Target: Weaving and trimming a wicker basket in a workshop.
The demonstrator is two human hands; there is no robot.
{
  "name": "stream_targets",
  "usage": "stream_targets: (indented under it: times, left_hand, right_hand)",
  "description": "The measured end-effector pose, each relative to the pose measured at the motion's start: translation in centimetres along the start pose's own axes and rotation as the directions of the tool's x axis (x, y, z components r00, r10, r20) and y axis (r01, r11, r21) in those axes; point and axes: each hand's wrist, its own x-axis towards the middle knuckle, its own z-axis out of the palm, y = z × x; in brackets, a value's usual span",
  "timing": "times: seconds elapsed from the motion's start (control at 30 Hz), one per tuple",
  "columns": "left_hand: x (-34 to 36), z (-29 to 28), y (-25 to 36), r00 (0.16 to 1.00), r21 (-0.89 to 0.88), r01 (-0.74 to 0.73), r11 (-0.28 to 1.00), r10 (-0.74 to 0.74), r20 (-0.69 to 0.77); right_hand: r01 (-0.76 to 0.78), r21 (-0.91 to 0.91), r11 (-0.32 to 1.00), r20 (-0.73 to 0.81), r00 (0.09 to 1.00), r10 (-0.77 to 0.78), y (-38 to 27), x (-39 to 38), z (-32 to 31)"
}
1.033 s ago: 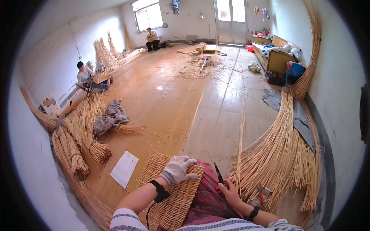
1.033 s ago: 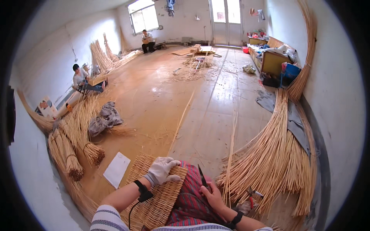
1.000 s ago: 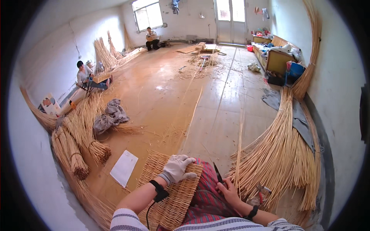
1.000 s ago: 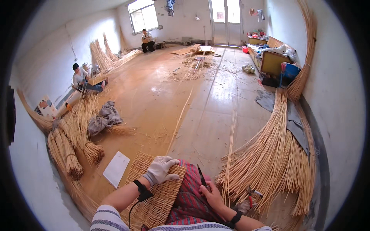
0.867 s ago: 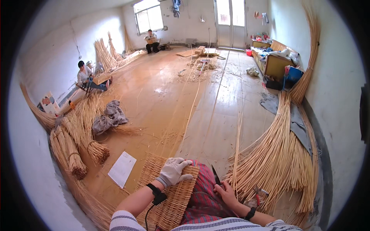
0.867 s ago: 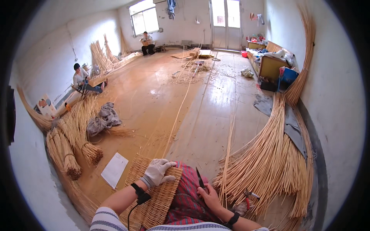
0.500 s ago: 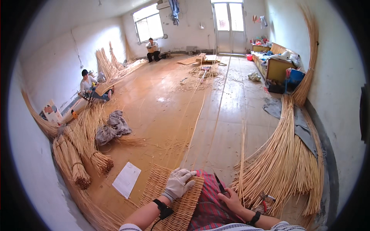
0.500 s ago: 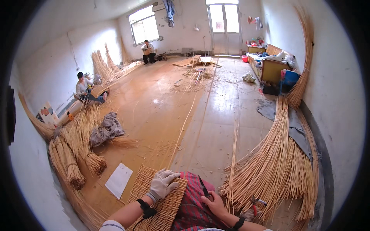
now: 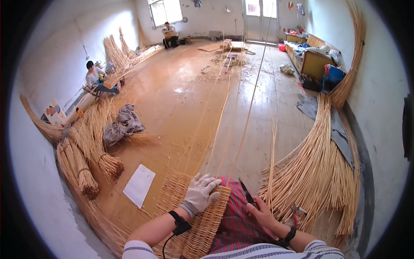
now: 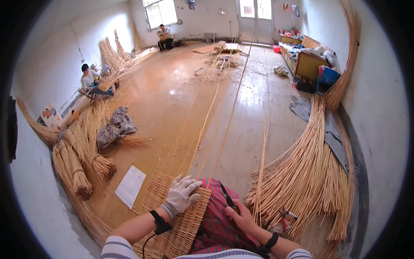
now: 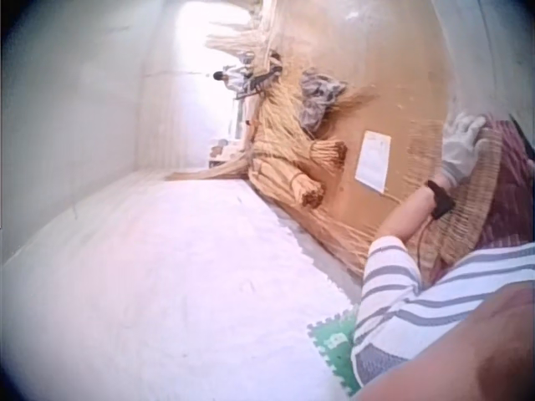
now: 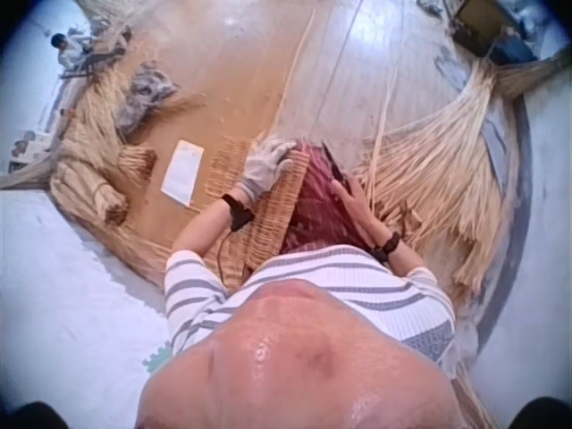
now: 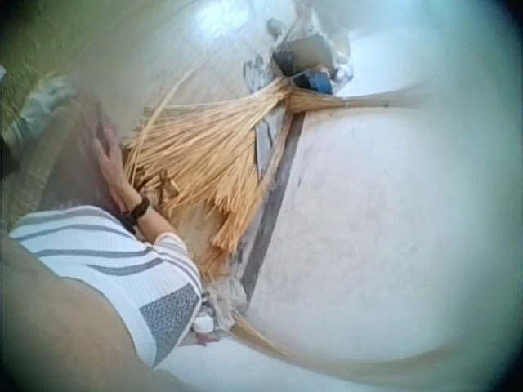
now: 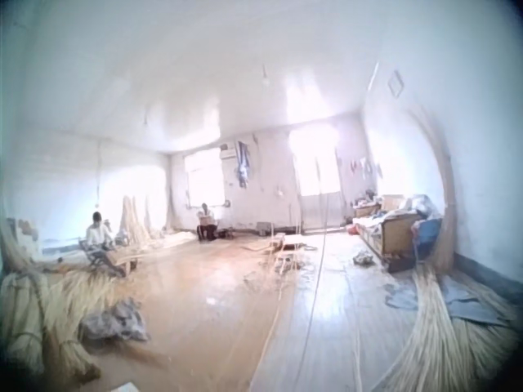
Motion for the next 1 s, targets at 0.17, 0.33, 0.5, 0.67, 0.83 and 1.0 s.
stream_targets:
  times: [0.17,0.33,0.5,0.67,0.83,1.0]
  left_hand:
    - [0.8,0.9,-1.3,0.991,0.066,0.008,0.998,-0.016,0.129]
    - [2.6,-2.2,-0.8,0.987,0.011,-0.025,1.0,0.023,0.159]
    - [2.4,-1.1,-1.6,0.983,0.072,-0.079,0.994,0.066,0.169]
    - [1.7,-1.3,-1.2,0.981,0.079,-0.097,0.992,0.082,0.176]
    - [2.1,-1.5,-1.1,0.974,0.114,-0.1,0.988,0.074,0.213]
    - [2.4,-1.5,-1.5,0.973,0.101,-0.097,0.99,0.073,0.219]
  right_hand:
    - [0.231,-0.246,0.941,0.137,0.97,-0.202,-1.2,0.3,-1.1]
    - [0.019,-0.376,0.927,0.249,0.965,0.081,-6.5,-1.3,-2.2]
    - [-0.026,-0.481,0.876,0.278,0.943,0.181,-6.5,-1.6,-2.9]
    - [0.221,-0.37,0.902,0.312,0.944,-0.103,-6.8,-1.7,-1.6]
    - [0.021,-0.395,0.918,0.313,0.943,0.113,-6.6,-1.0,-2.3]
    - [0.068,-0.374,0.925,0.307,0.95,0.054,-6.5,-0.1,-2.4]
